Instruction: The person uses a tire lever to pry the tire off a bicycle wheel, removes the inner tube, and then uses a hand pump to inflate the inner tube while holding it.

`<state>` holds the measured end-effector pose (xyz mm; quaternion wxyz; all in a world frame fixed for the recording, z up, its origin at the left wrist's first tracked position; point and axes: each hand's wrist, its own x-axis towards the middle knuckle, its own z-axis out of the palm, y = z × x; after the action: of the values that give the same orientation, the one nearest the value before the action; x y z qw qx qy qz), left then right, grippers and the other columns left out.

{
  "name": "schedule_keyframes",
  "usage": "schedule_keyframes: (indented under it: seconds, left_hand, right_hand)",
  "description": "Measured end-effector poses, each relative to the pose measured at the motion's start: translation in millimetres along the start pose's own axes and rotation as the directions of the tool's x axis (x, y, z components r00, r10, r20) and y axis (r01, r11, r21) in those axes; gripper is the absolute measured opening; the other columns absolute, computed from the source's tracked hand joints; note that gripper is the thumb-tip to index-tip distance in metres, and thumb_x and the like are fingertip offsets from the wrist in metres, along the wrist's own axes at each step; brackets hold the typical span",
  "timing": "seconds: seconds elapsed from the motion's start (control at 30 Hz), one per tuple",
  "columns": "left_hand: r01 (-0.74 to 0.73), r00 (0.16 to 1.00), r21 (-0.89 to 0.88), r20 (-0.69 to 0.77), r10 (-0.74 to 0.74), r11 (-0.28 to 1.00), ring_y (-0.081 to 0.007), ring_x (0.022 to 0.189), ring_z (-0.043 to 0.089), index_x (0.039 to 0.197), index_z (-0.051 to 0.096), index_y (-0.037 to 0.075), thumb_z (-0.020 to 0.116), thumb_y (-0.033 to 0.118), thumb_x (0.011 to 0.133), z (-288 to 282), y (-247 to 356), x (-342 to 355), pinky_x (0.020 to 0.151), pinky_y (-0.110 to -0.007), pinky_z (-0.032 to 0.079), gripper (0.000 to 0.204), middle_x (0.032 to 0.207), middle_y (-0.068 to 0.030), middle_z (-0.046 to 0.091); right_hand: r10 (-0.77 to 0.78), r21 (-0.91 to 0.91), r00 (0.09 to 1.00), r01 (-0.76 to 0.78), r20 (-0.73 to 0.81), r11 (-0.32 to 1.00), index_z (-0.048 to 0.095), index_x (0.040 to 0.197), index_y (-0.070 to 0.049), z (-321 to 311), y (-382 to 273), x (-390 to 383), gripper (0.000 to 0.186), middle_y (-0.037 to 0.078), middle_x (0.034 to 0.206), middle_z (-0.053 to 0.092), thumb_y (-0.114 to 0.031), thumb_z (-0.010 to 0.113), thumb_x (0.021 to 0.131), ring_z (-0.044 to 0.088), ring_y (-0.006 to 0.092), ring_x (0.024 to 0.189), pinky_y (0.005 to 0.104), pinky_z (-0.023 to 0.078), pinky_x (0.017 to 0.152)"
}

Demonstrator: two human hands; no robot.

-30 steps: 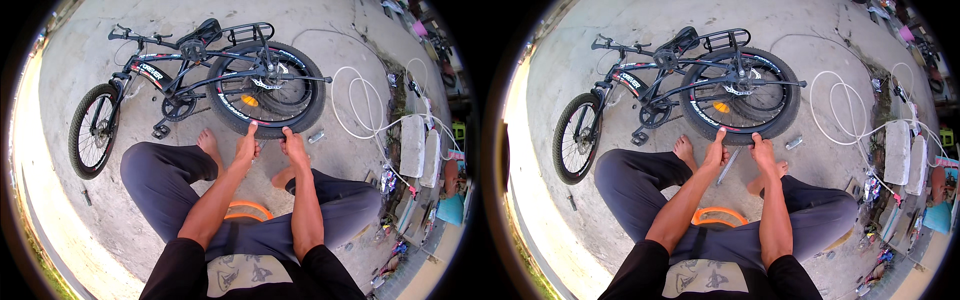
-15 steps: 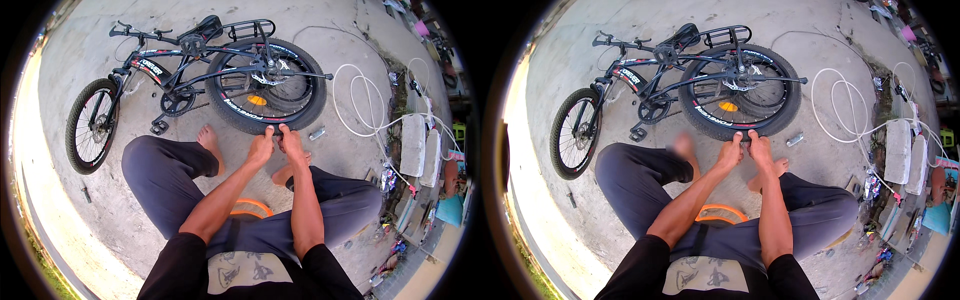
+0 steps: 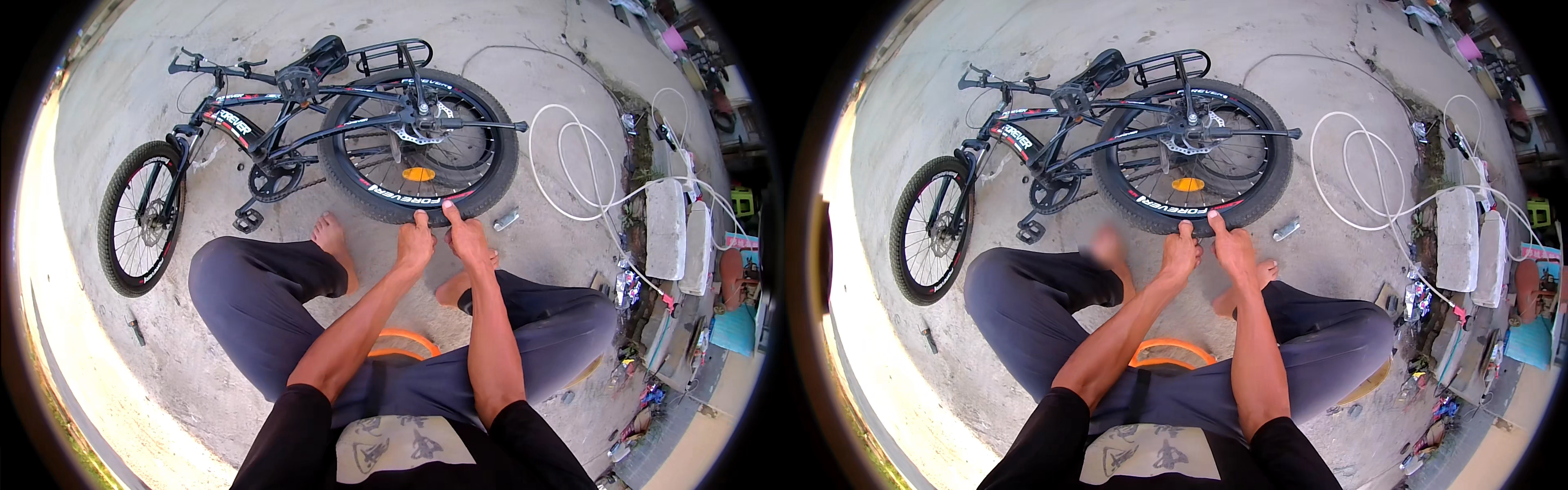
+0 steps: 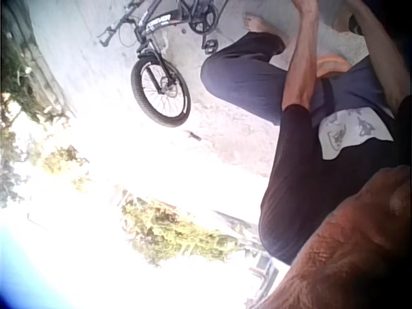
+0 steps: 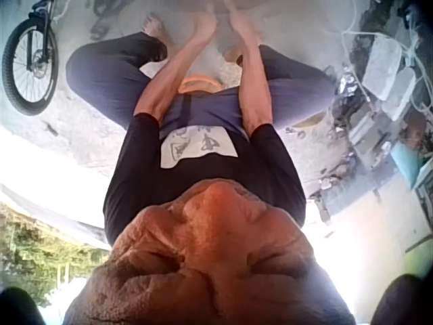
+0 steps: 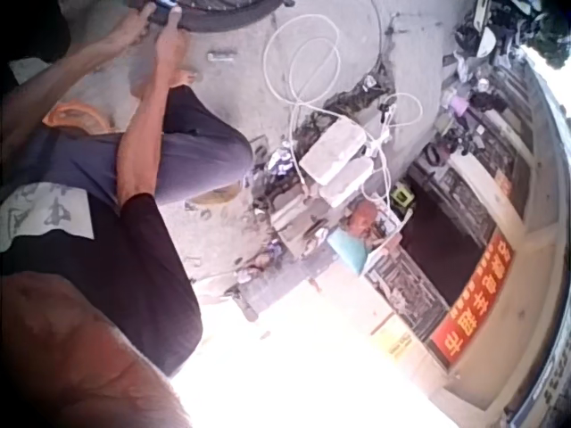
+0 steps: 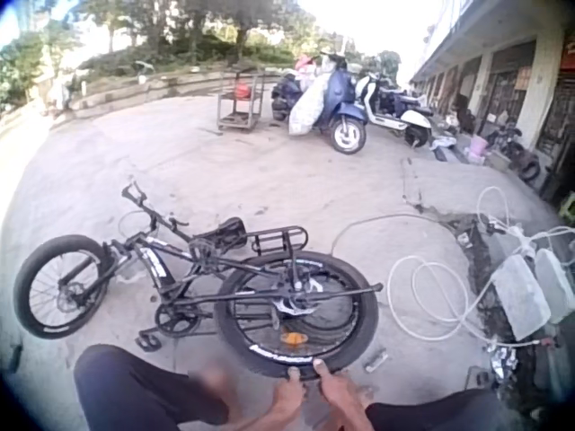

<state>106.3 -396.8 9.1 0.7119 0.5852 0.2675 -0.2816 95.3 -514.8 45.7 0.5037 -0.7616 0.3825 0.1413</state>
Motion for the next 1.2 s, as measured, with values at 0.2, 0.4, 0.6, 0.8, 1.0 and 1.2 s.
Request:
schedule_keyframes:
  seconds: [0.2,0.4,0.6,0.8,1.0,1.2]
  left_hand:
    - [0.145,0.987,0.011,0.067,-0.145,0.989,-0.0106,0.044,0.041,0.065,0.041,0.013,0.053,0.063,0.092,-8,18,-25,0.04,-0.028,0.03,0.058,0.055,0.0029,0.04]
    - [0.104,0.989,-0.051,-0.104,-0.109,0.993,-0.0112,0.045,0.041,0.066,0.043,0.012,0.058,0.067,0.087,-37,24,-12,0.041,-0.028,0.031,0.061,0.055,0.0021,0.04]
    - [0.016,0.999,0.09,-0.05,-0.012,0.996,-0.0128,0.045,0.041,0.066,0.044,0.011,0.049,0.05,0.095,-13,13,-7,0.042,-0.031,0.033,0.049,0.056,-0.0004,0.043]
    - [0.057,0.998,0.085,0.035,-0.06,0.995,-0.0159,0.044,0.045,0.061,0.045,0.009,0.043,0.055,0.096,-1,1,-14,0.043,-0.033,0.036,0.058,0.053,-0.0031,0.046]
    - [0.19,0.981,-0.037,-0.026,-0.191,0.981,-0.0119,0.043,0.042,0.063,0.043,0.014,0.054,0.063,0.089,-33,35,-33,0.04,-0.028,0.031,0.057,0.053,0.0012,0.043]
    - [0.021,0.997,0.074,-0.07,-0.016,0.997,-0.0163,0.044,0.048,0.06,0.05,0.005,0.051,0.048,0.095,-22,20,-15,0.041,-0.034,0.038,0.055,0.051,-0.0045,0.047]
  right_hand:
    - [-0.189,0.068,0.98,0.193,-0.066,0.979,0.057,0.059,-0.002,-9,6,9,0.052,0.004,0.051,0.05,-0.043,0.061,0.091,0.046,0.0129,0.044,0.0307,0.034,0.043]
    - [-0.087,0.04,0.996,0.087,0.005,0.995,0.06,0.058,0.003,-13,15,15,0.063,0.014,0.06,0.062,-0.051,0.056,0.089,0.061,0.0248,0.06,0.0381,0.046,0.062]
    - [0.073,0.052,0.997,-0.074,0.017,0.996,0.059,0.056,0.002,-24,4,-4,0.073,0.012,0.053,0.058,-0.063,0.054,0.089,0.06,0.0249,0.058,0.0378,0.047,0.063]
    - [-0.019,-0.014,0.999,0.019,0.042,1.0,0.059,0.057,0.001,-10,9,2,0.067,0.012,0.054,0.058,-0.058,0.054,0.089,0.06,0.0271,0.058,0.0394,0.046,0.063]
    - [-0.123,-0.043,0.992,0.122,-0.018,0.992,0.062,0.061,0.002,-12,13,6,0.061,0.014,0.059,0.061,-0.052,0.052,0.089,0.062,0.0282,0.062,0.0398,0.047,0.065]
    - [-0.096,-0.039,0.993,0.094,-0.073,0.995,0.061,0.059,0.002,-18,23,10,0.071,0.013,0.054,0.058,-0.06,0.05,0.09,0.062,0.0282,0.059,0.0405,0.047,0.065]
